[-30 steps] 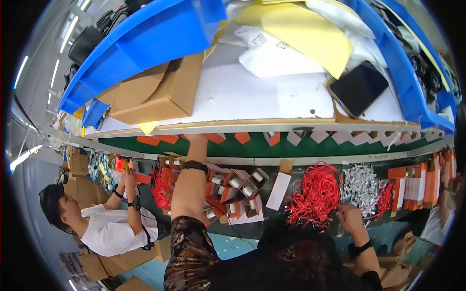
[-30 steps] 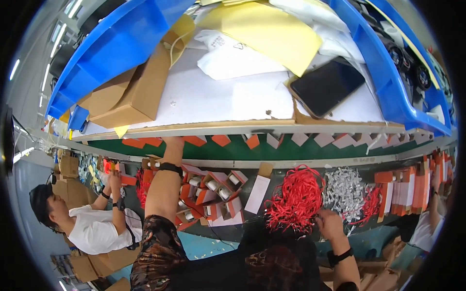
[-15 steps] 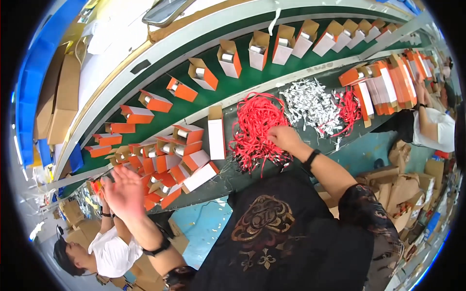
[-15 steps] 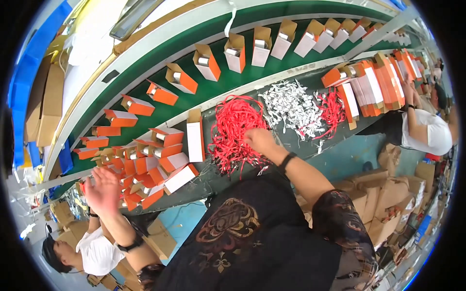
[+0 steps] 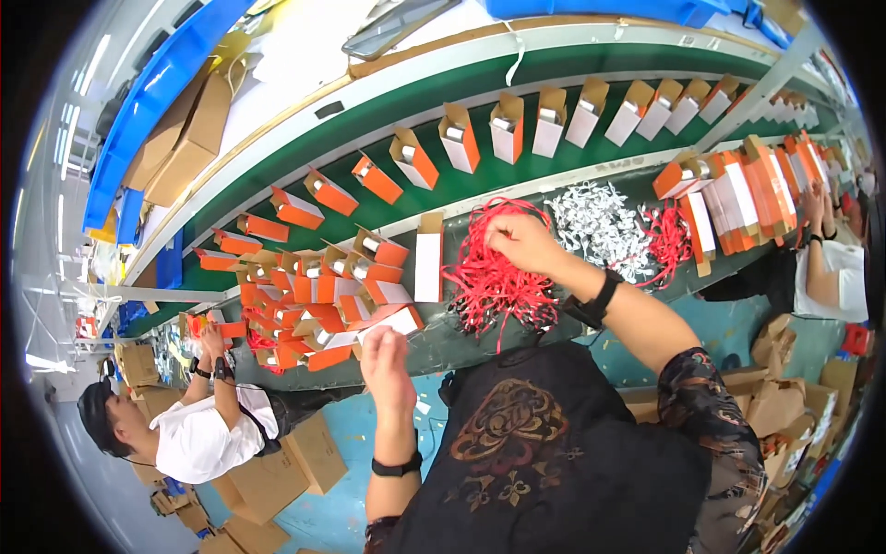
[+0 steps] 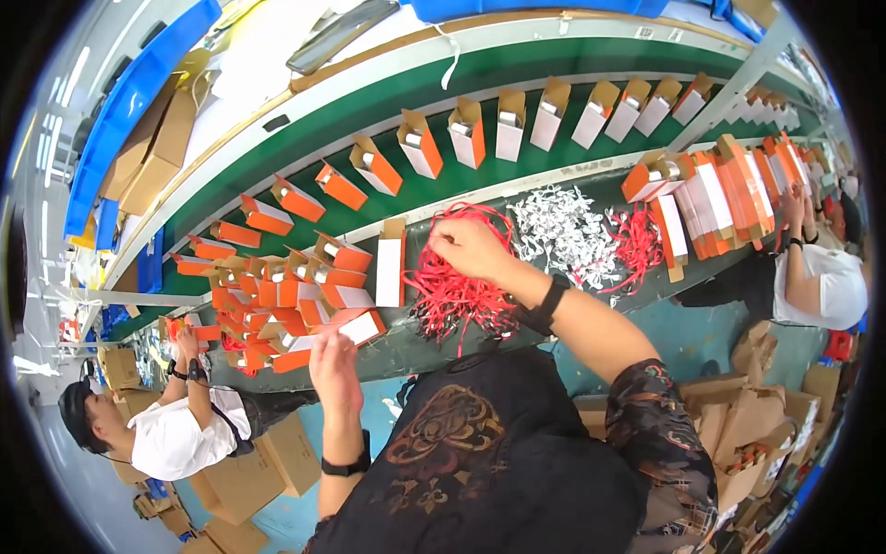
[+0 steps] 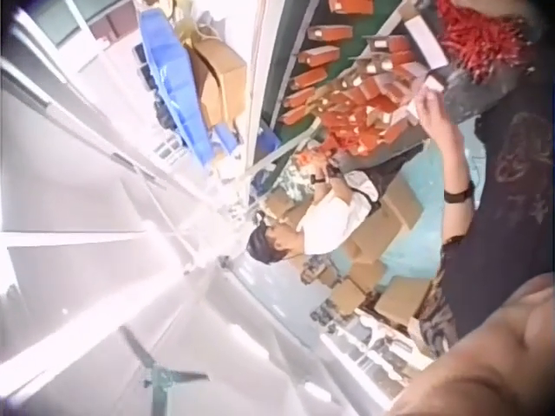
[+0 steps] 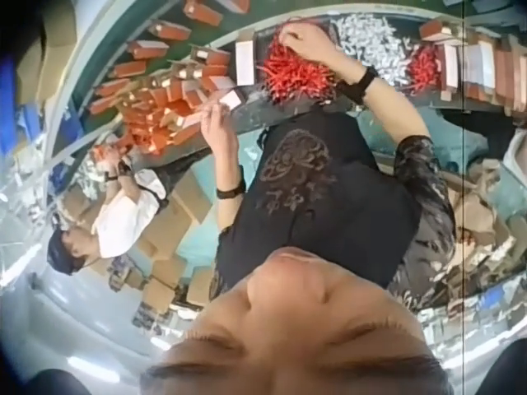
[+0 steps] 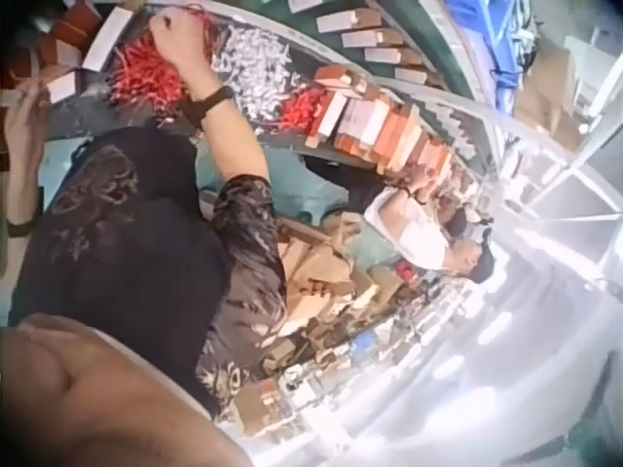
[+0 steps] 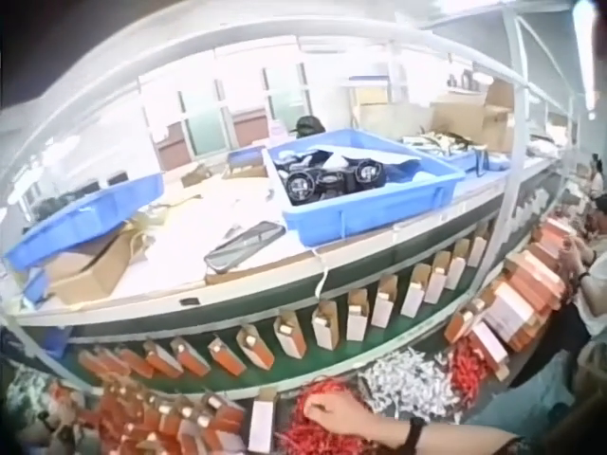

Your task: The person picks up a red lanyard, threads it through a white plastic piece, and places the assembled item into an orange box, repeating this process multiple times.

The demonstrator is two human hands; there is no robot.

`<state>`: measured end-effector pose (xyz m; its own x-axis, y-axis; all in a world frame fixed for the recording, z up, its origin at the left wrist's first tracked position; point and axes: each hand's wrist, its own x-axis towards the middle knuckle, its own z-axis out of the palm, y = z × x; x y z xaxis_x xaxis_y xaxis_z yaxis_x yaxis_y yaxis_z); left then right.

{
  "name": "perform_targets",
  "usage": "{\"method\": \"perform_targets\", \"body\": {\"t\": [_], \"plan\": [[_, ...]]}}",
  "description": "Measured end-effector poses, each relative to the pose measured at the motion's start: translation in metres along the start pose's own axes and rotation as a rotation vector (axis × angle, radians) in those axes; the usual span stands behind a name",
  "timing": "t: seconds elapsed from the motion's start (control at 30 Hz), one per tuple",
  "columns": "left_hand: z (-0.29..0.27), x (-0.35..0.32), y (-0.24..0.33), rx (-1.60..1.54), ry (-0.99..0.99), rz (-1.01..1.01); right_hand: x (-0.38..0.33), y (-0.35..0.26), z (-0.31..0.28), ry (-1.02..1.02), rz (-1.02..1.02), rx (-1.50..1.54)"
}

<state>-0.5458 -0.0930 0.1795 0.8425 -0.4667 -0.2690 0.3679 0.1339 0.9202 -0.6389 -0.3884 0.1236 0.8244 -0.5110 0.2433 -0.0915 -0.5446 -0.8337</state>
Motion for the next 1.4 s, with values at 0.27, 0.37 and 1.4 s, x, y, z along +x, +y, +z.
{"method": "perform_targets", "body": {"t": [0.27, 0.37, 1.4], "plan": [[0.098, 0.077, 0.027, 0.123, -0.785, 0.447, 0.041, -0.189, -0.086, -0.340, -0.070, 0.216], [0.124, 0.087, 0.021, 0.015, -0.989, 0.462, 0.050, -0.223, -0.095, -0.312, -0.109, 0.190], [0.123, -0.037, -0.058, -0.180, -0.171, -0.633, -0.086, -0.110, -0.019, 0.130, -0.133, 0.025]]}}
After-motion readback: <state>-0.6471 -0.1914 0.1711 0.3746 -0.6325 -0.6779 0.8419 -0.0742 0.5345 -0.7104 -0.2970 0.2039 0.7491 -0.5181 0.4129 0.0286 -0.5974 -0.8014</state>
